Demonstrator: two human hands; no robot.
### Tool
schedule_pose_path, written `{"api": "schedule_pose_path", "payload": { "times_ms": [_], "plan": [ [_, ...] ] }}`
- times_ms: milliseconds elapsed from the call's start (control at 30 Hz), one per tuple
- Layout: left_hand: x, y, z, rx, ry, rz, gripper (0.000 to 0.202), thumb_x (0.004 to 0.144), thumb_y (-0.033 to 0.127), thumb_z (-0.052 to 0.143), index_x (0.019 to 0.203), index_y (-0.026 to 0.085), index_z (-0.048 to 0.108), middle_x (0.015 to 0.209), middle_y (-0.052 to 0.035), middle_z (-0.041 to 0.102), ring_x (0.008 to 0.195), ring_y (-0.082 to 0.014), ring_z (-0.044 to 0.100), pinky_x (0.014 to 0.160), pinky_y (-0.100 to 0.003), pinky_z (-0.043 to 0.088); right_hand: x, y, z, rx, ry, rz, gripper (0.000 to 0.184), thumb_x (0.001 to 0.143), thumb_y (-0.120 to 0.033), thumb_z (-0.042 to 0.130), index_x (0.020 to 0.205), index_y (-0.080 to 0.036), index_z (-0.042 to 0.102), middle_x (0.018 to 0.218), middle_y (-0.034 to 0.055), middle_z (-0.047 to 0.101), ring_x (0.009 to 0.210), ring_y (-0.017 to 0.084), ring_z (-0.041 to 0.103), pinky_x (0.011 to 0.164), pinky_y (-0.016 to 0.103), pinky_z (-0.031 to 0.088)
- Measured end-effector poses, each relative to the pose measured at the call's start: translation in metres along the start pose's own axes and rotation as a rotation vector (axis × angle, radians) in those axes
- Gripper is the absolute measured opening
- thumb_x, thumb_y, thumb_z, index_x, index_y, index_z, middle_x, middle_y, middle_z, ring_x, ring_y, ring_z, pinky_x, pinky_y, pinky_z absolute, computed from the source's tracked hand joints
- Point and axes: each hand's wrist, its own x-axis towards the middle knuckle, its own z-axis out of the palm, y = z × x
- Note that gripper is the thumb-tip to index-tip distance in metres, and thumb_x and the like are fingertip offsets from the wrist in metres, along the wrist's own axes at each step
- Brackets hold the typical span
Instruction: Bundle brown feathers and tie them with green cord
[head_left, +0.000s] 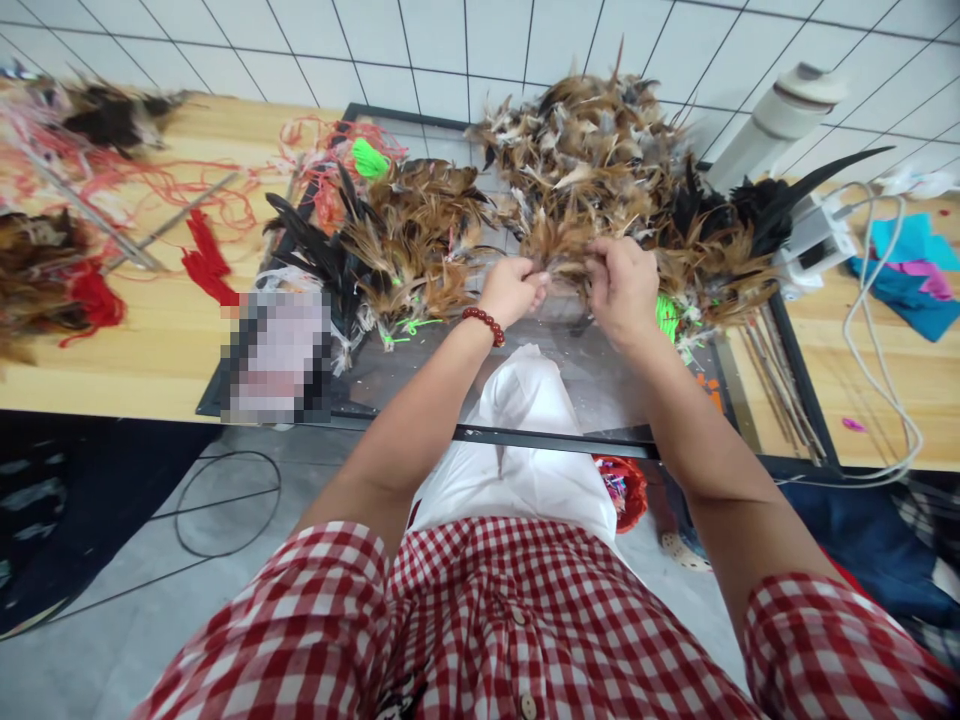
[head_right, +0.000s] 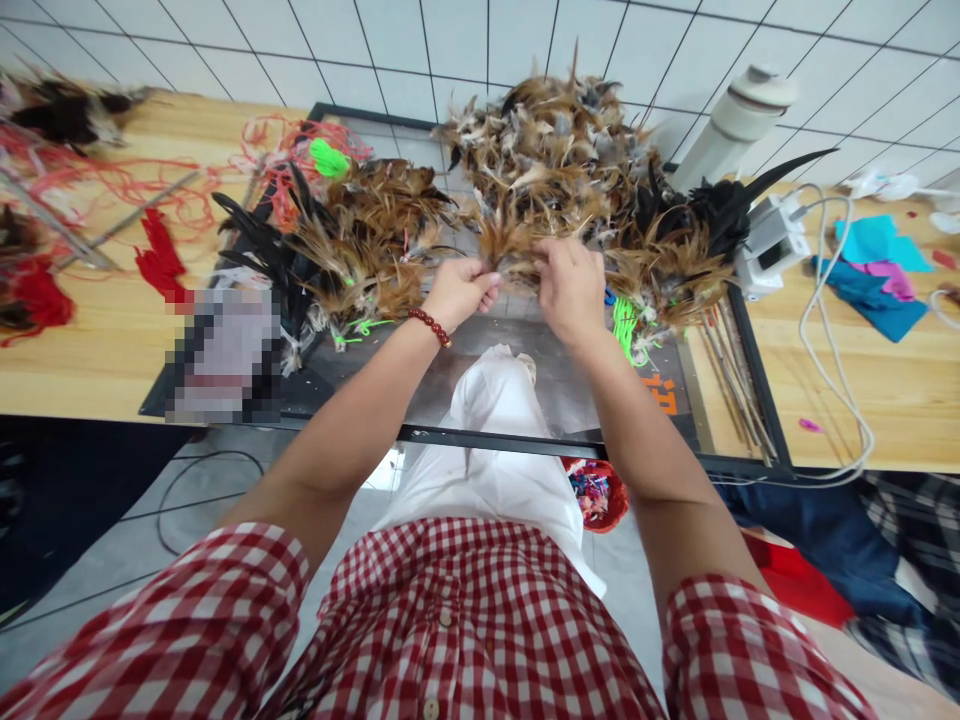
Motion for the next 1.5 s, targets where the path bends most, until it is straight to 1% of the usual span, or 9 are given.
{"api": "schedule_pose_path", "payload": {
  "times_ms": [133,267,367,467,600,800,1200,1400,1500],
  "plan": [
    [-0.002,0.009,-0.003,-0.263,0.1,-0.07,0.022,0.092,0.017,0.067,0.072,0.015,0.058,0.057,0.0047,0.058,0.047,-0.0033,0.051,0.057,-0.017,0.048,0.0,-0.001,-0.002,0.029,-0.065,0.017,0.03,0.103,-0.03,0.037,0.107,-0.022,0.066,0.105,0.0113,0.07,0.101,0.028,0.061,0.087,0.042,0.041],
    [-0.004,0.012,-0.007,-0.407,0.073,-0.112,0.019,0.092,0.021,0.07,0.076,0.015,0.06,0.061,0.0042,0.06,0.051,-0.0032,0.054,0.061,-0.017,0.05,-0.002,-0.006,-0.002,0.03,-0.059,0.005,0.031,0.103,-0.032,0.038,0.107,-0.024,0.068,0.107,0.0111,0.07,0.103,0.028,0.061,0.087,0.042,0.041],
    [-0.004,0.011,-0.008,-0.422,0.033,-0.127,0.016,0.093,0.024,0.069,0.082,0.014,0.062,0.063,0.0034,0.062,0.053,-0.0033,0.056,0.064,-0.016,0.051,-0.004,-0.007,-0.001,0.033,-0.103,-0.018,0.031,0.102,-0.033,0.04,0.108,-0.023,0.069,0.105,0.0111,0.07,0.103,0.029,0.061,0.086,0.042,0.04],
    [-0.003,0.01,-0.007,-0.402,0.062,-0.113,0.018,0.093,0.026,0.07,0.082,0.014,0.062,0.062,0.0032,0.063,0.052,-0.003,0.055,0.064,-0.016,0.052,-0.004,-0.007,0.0,0.022,-0.159,-0.03,0.03,0.101,-0.032,0.041,0.106,-0.023,0.07,0.1,0.0112,0.07,0.102,0.029,0.06,0.087,0.043,0.039],
    [-0.005,0.012,-0.005,-0.379,0.085,-0.094,0.019,0.093,0.02,0.068,0.077,0.013,0.061,0.066,0.0012,0.067,0.054,-0.0031,0.058,0.067,-0.017,0.053,-0.004,-0.008,-0.002,0.004,-0.126,-0.025,0.029,0.102,-0.031,0.04,0.103,-0.024,0.068,0.102,0.0108,0.071,0.103,0.029,0.06,0.089,0.043,0.038],
    [-0.012,0.012,-0.004,-0.336,-0.093,-0.203,0.018,0.091,0.023,0.073,0.08,0.013,0.063,0.066,-0.0026,0.071,0.06,-0.0084,0.068,0.073,-0.023,0.058,-0.003,-0.011,-0.005,-0.017,-0.053,-0.061,0.032,0.104,-0.034,0.036,0.103,-0.023,0.065,0.104,0.0117,0.069,0.103,0.029,0.059,0.091,0.045,0.037],
    [-0.012,0.006,-0.003,-0.187,-0.281,-0.171,0.024,0.09,0.013,0.072,0.069,0.012,0.061,0.055,-0.0011,0.062,0.046,-0.006,0.055,0.059,-0.023,0.051,-0.004,-0.012,-0.003,-0.052,-0.101,-0.05,0.033,0.103,-0.031,0.034,0.111,-0.022,0.065,0.11,0.0139,0.069,0.108,0.032,0.059,0.096,0.049,0.037],
    [-0.002,0.007,-0.006,-0.397,0.037,-0.133,0.021,0.095,0.014,0.064,0.074,0.014,0.059,0.055,0.0052,0.057,0.046,-0.0021,0.051,0.053,-0.014,0.043,-0.003,-0.003,0.001,-0.089,-0.191,-0.03,0.031,0.101,-0.035,0.042,0.109,-0.022,0.07,0.108,0.0147,0.069,0.108,0.033,0.057,0.092,0.049,0.037],
    [0.002,0.006,-0.007,-0.451,0.106,-0.116,0.018,0.096,0.017,0.064,0.078,0.015,0.06,0.058,0.0054,0.059,0.049,-0.0016,0.053,0.056,-0.013,0.045,-0.004,-0.002,0.005,-0.085,-0.288,-0.04,0.031,0.098,-0.031,0.045,0.101,-0.02,0.073,0.103,0.0153,0.07,0.104,0.034,0.057,0.091,0.05,0.037]
  ]
}}
